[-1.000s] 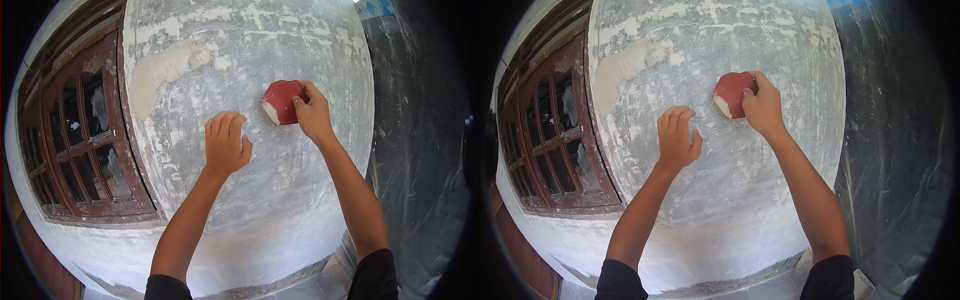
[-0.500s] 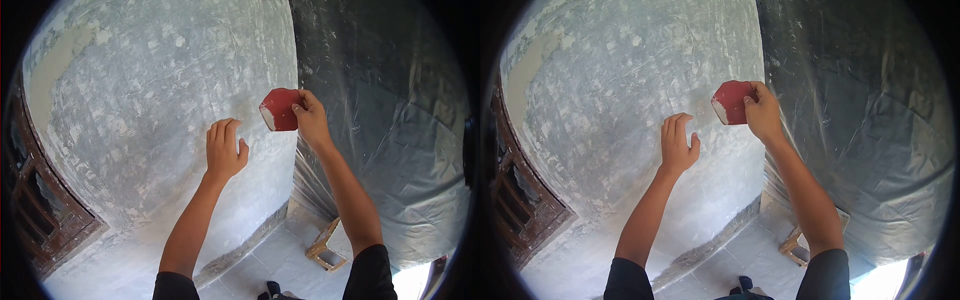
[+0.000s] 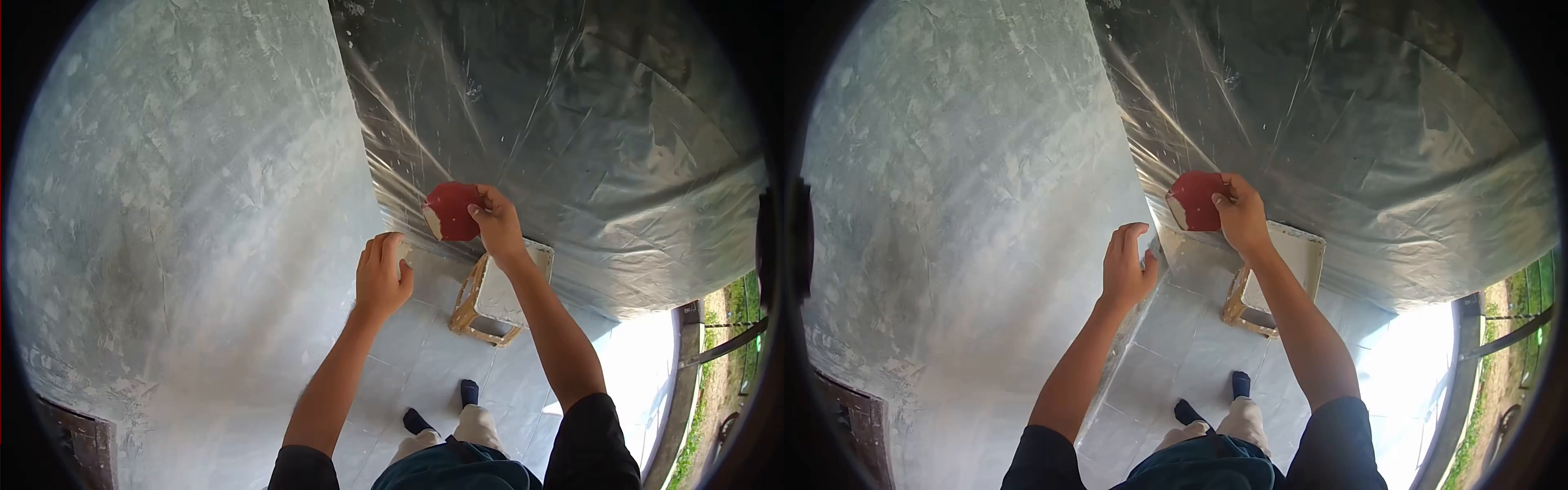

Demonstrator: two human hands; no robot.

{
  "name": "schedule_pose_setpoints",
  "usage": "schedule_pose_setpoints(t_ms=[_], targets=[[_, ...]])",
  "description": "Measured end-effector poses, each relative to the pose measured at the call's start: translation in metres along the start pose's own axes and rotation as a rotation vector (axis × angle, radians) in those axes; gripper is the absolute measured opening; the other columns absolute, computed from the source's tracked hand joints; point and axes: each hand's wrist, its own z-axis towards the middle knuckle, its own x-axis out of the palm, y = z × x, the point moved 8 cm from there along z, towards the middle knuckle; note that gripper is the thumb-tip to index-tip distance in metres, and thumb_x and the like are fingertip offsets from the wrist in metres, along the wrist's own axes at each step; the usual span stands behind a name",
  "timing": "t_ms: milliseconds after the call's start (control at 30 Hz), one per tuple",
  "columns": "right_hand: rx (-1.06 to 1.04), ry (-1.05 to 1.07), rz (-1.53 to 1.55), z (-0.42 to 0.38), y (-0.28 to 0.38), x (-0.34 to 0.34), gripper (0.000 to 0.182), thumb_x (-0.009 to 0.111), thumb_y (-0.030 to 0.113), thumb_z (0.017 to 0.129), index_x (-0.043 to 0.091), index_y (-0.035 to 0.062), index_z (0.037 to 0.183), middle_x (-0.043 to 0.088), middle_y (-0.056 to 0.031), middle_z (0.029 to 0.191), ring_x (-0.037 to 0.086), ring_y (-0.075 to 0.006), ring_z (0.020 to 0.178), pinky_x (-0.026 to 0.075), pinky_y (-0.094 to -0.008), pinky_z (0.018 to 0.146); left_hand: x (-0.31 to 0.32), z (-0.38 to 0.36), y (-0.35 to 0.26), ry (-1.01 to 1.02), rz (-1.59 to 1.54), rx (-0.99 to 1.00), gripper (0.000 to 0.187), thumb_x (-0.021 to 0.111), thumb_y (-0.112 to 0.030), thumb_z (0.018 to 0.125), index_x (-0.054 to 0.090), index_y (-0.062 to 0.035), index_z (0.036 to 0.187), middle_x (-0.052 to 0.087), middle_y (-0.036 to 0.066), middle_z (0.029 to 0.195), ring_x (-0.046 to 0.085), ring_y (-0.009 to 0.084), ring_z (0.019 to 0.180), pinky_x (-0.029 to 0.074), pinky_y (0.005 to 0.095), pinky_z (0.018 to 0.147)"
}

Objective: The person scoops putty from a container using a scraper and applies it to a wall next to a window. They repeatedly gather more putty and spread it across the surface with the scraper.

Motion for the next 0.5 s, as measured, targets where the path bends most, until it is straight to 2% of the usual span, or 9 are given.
schedule_pose_setpoints(t_ms=[167,300,333,400,500], targets=[[0.124,-0.019,-0.051,-0.012,-0.101,-0.071,0.029,0.055,-0.003,0.093,0.057,-0.0051,0.121,0.07,-0.0138,0.105,0.067,-0.0173,0.094,0.051,-0.0291,0.084,0.101,-0.047,-0.007,0.161,-0.102,-0.13,0.047,0.058,0.001,0.077,0.048,-0.0019,0.123,0.059,0.019,0.114,0.057,0.0389,0.106,0.047,0.0466,0.09],[0.18,-0.046,-0.208,-0.024,-0.171,-0.124,0.03,0.058,0.0,0.092,0.058,-0.0039,0.122,0.07,-0.0165,0.107,0.068,-0.0209,0.097,0.051,-0.0309,0.086,0.175,-0.078,-0.016,0.304,-0.163,-0.25,0.048,0.059,-0.001,0.079,0.047,-0.0016,0.126,0.059,0.021,0.117,0.057,0.0407,0.109,0.046,0.0477,0.093],[0.156,-0.034,-0.256,-0.027,-0.182,-0.132,0.031,0.059,0.001,0.092,0.059,-0.0033,0.122,0.07,-0.0174,0.107,0.068,-0.0225,0.098,0.051,-0.0316,0.086,0.191,-0.086,-0.019,0.326,-0.171,-0.257,0.048,0.059,-0.001,0.079,0.047,-0.0016,0.126,0.059,0.021,0.117,0.057,0.0407,0.109,0.046,0.0477,0.093],[0.212,-0.041,-0.302,-0.039,-0.204,-0.151,0.031,0.06,0.002,0.091,0.059,-0.0027,0.122,0.07,-0.0178,0.108,0.068,-0.0237,0.099,0.05,-0.0324,0.087,0.22,-0.098,-0.026,0.354,-0.185,-0.273,0.047,0.058,-0.002,0.078,0.048,-0.0021,0.124,0.059,0.019,0.119,0.056,0.0374,0.112,0.046,0.0472,0.094],[0.295,-0.032,-0.364,-0.05,-0.226,-0.172,0.031,0.06,0.002,0.091,0.06,-0.0023,0.121,0.07,-0.0183,0.109,0.068,-0.0253,0.1,0.05,-0.0333,0.088,0.257,-0.119,-0.032,0.399,-0.21,-0.327,0.047,0.059,-0.002,0.079,0.048,-0.0017,0.124,0.06,0.02,0.117,0.057,0.0376,0.112,0.046,0.0472,0.094]])
